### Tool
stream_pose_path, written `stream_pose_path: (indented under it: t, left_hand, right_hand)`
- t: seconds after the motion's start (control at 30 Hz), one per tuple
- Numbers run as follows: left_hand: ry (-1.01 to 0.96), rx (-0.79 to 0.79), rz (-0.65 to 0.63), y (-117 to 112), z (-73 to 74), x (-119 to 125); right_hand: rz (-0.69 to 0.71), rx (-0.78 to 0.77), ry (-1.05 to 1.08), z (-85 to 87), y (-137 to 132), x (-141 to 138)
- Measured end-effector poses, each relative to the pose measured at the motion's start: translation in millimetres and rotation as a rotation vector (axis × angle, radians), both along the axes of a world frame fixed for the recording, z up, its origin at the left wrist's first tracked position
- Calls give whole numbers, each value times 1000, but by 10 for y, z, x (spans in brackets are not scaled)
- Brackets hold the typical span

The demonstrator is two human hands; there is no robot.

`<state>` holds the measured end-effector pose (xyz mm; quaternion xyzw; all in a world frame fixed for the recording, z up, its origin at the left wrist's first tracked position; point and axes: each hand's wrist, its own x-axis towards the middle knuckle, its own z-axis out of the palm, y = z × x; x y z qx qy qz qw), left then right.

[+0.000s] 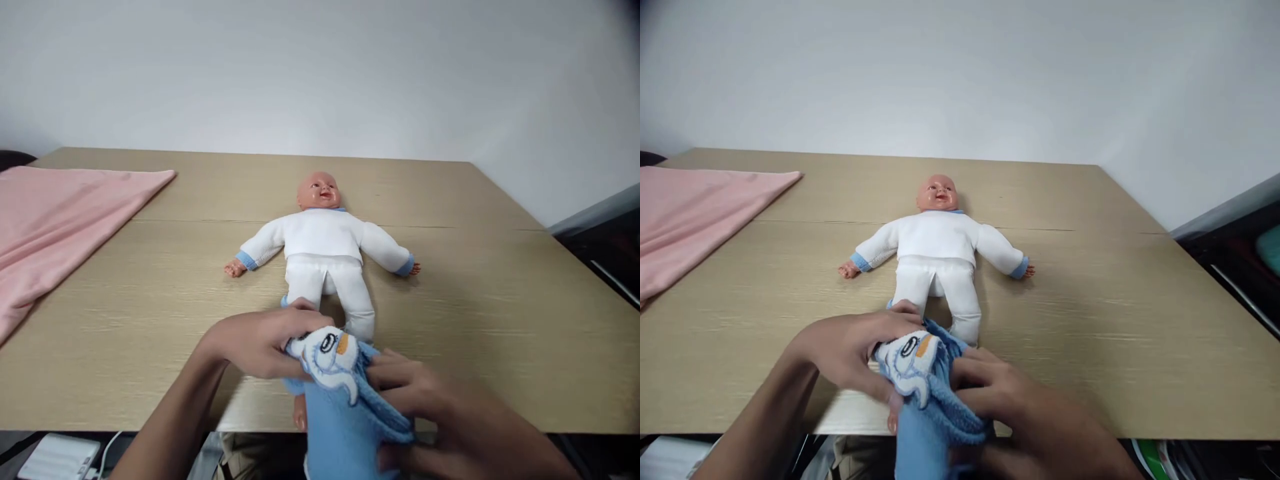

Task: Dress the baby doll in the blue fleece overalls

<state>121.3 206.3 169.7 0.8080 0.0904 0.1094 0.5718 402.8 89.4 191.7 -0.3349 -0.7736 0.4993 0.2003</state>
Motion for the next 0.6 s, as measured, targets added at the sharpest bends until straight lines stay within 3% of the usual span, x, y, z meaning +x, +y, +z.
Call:
stream_pose_path:
  t: [0.1,0.2,0.27,0.4,0.5,0.6]
  left_hand:
    - [-20,-60,-111,-4,-2,65]
    - [14,-43,-82,3,22,66]
    - [6,-3,-50,18,41,33]
    - [-28,-7,-19,34,39,-24]
    - [-24,-109,39,3,0,-7]
    - [-25,-184,94,-44,-20,41]
  right_hand:
    - [-110,-34,29,-144,-39,86]
    - [-344,-89,19,-266,-129,136]
    - [-332,-165,3,-233,-158,101]
    - [-171,-263,99,-54,-120,-28]
    - [-268,-227,151,-79,-117,-42]
    - [-341,-330,260,-213,-157,-9]
